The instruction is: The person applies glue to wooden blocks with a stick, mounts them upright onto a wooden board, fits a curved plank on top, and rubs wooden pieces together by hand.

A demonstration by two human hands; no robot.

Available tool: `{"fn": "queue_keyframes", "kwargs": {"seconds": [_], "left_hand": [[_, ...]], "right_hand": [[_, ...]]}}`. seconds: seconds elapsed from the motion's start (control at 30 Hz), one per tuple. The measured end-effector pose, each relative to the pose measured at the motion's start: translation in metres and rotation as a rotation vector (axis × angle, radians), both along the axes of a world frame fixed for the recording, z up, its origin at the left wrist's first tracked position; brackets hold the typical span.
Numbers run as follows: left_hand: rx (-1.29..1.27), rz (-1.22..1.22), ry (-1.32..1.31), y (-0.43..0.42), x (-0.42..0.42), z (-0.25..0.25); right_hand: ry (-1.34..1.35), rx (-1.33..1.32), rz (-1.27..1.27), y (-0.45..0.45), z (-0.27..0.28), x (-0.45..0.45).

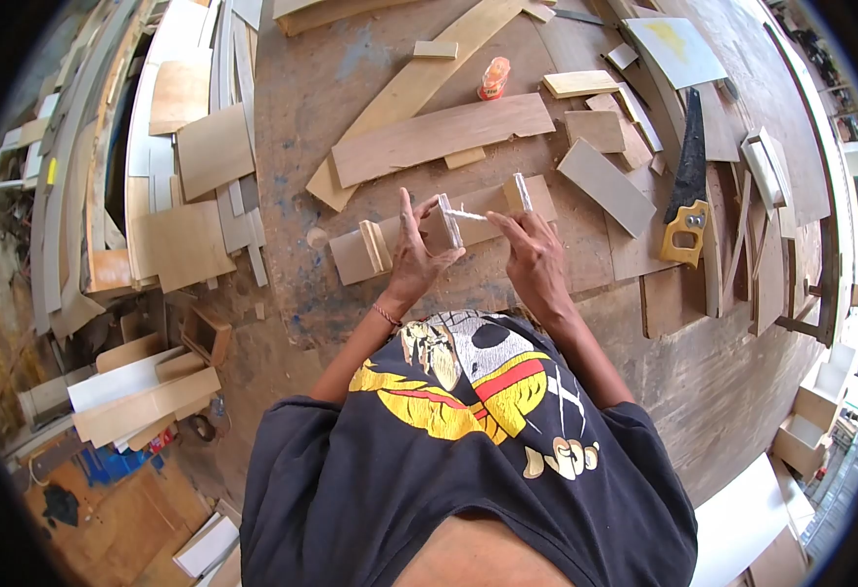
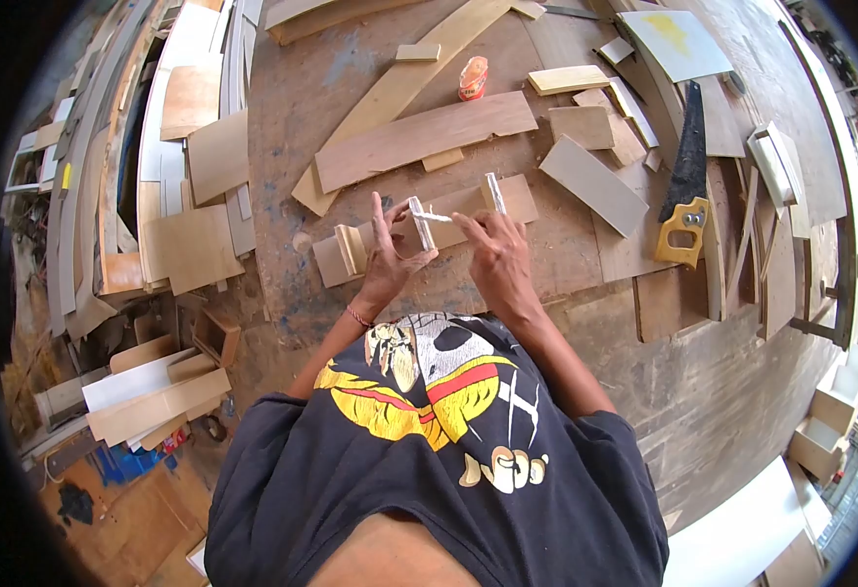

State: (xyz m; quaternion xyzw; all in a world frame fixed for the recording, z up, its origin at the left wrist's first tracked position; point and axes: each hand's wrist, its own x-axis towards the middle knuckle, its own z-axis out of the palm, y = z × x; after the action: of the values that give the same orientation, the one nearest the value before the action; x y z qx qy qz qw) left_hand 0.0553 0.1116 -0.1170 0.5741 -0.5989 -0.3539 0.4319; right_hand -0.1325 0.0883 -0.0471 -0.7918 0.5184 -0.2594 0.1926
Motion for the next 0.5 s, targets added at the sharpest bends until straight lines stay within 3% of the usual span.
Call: {"fn": "queue_keyframes", "kwargs": {"seconds": [0.27,0.5], "left_hand": [[0.025,0.01,-0.008,-0.001,-0.002,0.002],[0.062,0.014,-0.003,-0.001,-0.002,0.005]], "right_hand": [[0.058,-0.143,0.082,-0.023,-0.011,0.012],[0.13,-0.036,0.163,0.007,0.01,-0.009]]}}
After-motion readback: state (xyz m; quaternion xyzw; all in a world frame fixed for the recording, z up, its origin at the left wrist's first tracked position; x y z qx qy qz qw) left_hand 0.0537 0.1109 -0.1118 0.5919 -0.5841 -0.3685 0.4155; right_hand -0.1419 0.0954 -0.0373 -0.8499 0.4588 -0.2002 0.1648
